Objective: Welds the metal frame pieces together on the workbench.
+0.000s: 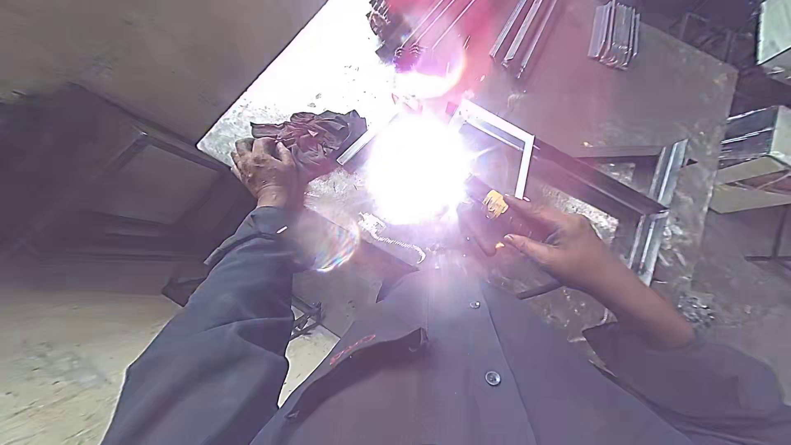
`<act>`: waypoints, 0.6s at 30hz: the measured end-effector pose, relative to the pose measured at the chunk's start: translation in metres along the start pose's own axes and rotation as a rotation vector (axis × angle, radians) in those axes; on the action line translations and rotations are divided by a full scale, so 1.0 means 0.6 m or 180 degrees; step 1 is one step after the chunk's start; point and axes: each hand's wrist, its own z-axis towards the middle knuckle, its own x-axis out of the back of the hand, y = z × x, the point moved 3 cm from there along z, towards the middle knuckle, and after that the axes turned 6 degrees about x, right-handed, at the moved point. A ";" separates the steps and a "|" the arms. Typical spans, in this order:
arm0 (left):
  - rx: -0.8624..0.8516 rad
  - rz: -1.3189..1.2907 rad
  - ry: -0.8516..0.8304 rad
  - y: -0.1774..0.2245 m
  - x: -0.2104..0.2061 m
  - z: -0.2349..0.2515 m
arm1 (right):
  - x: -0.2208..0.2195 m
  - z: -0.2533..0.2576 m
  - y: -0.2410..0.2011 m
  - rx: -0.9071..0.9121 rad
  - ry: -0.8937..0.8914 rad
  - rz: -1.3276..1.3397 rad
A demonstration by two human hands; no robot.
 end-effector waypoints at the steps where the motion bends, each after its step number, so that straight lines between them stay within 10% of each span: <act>1: 0.0001 -0.0012 0.0001 -0.001 -0.001 0.000 | 0.000 0.000 -0.001 0.0020 0.0006 -0.0030; 18: 0.0009 -0.0083 -0.0002 0.006 0.007 -0.007 | -0.003 0.003 -0.003 0.0004 -0.0048 -0.0145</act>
